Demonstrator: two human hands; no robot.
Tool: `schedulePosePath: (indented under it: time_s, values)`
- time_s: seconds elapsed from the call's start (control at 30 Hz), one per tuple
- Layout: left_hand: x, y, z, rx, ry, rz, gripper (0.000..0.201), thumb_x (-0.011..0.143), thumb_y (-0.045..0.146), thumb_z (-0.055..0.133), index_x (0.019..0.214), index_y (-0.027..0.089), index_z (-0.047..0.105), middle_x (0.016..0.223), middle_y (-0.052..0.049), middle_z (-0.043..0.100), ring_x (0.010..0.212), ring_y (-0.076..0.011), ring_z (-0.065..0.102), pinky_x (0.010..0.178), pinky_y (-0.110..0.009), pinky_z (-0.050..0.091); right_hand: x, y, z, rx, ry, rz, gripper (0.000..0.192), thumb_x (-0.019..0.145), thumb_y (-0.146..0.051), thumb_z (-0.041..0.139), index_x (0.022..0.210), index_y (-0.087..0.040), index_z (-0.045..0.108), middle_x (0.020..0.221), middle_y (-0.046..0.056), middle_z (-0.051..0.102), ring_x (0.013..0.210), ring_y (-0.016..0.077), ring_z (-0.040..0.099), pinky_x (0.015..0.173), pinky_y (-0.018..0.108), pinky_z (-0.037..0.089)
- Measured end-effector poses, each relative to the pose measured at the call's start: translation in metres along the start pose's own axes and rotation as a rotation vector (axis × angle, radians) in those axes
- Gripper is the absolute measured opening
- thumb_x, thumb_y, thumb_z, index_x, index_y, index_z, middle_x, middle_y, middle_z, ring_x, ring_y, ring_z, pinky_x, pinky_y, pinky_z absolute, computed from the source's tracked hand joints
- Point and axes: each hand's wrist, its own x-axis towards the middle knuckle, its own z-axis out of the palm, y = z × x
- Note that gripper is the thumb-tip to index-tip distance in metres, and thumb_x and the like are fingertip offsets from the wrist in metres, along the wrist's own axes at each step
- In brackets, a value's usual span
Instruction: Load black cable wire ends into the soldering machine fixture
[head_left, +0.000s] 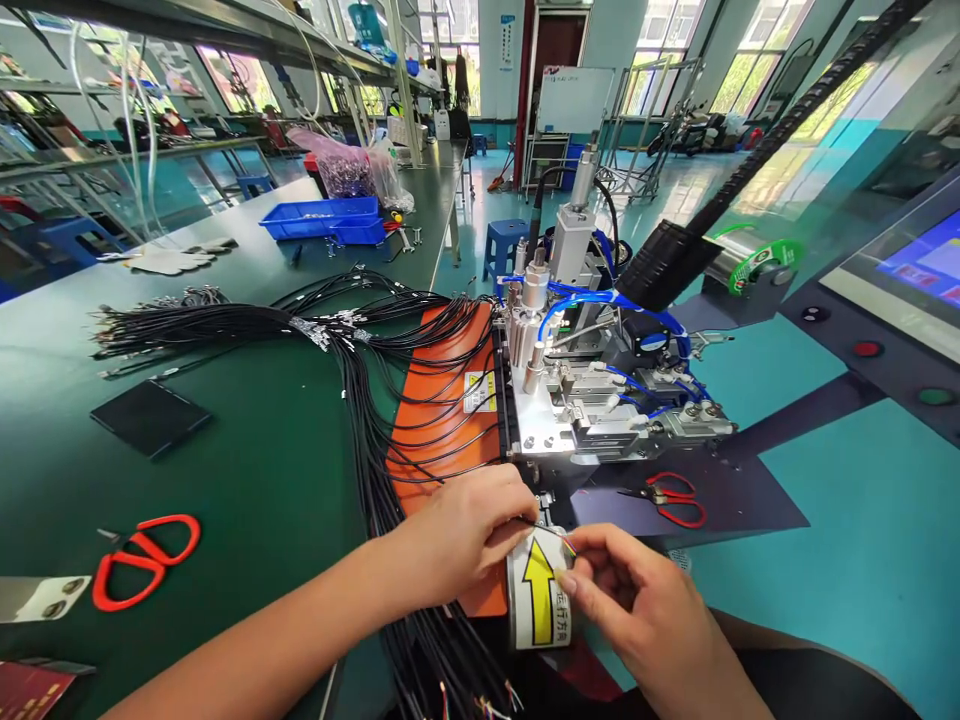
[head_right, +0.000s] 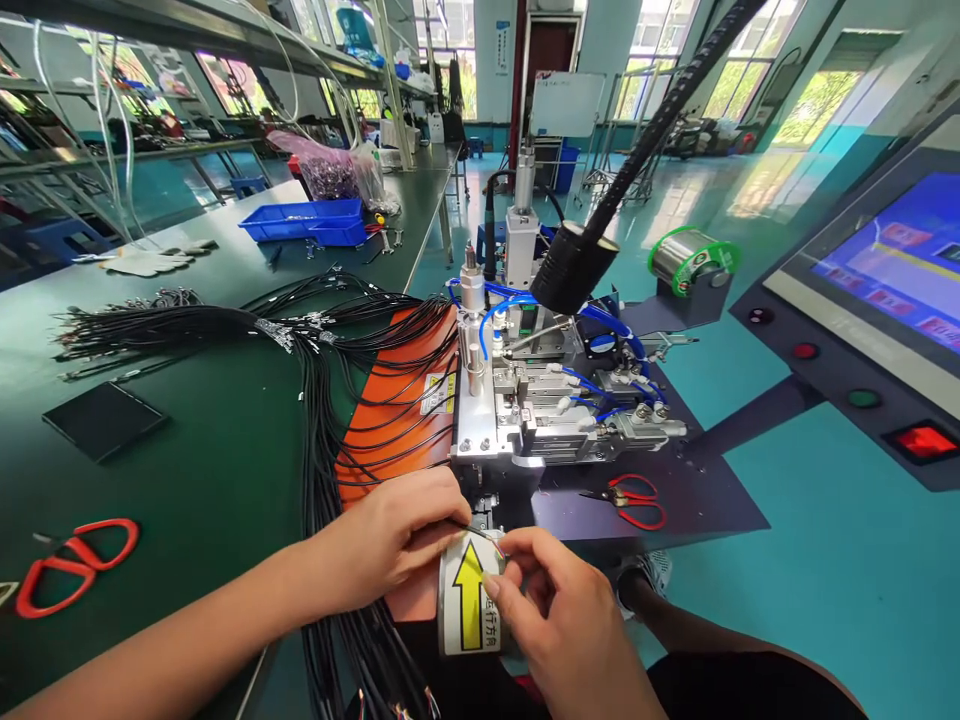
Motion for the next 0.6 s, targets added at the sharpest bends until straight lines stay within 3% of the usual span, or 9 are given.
schedulePosePath:
  time_s: [0.17,0.33,0.6]
  values:
    - [-0.001,-0.007,0.031,-0.041,0.252,-0.004,0.008,0.094,0.018,0.058,0.094,0.017,0.066,0.088,-0.004,0.059,0.079,-0.0147,0.055,0.066,-0.025,0.043,0.003,0.003,-0.001,-0.002,0.234,-0.021,0.032,0.086,-0.046,0.064,0.106,-0.022,0.068,0.079,0.002,0.069,0.066,0.0165,0.064,0.058,0.025,0.050]
    - [-0.003,-0.008,0.041,0.098,0.295,-0.028,0.017,0.097,0.024,0.053,0.090,0.017,0.067,0.080,-0.003,0.057,0.069,-0.0144,0.052,0.060,-0.027,0.039,0.004,0.003,0.001,-0.069,0.362,-0.127,0.032,0.090,-0.046,0.062,0.109,-0.021,0.068,0.089,0.006,0.069,0.070,0.0168,0.065,0.059,0.025,0.052]
    - [-0.004,-0.007,0.043,0.217,0.346,0.010,0.021,0.098,0.022,0.049,0.082,0.016,0.061,0.076,-0.002,0.051,0.067,-0.0151,0.049,0.058,-0.029,0.036,0.004,0.003,0.011,-0.108,0.323,-0.214,0.024,0.095,-0.038,0.057,0.111,-0.023,0.068,0.094,0.003,0.067,0.074,0.0146,0.063,0.065,0.023,0.052]
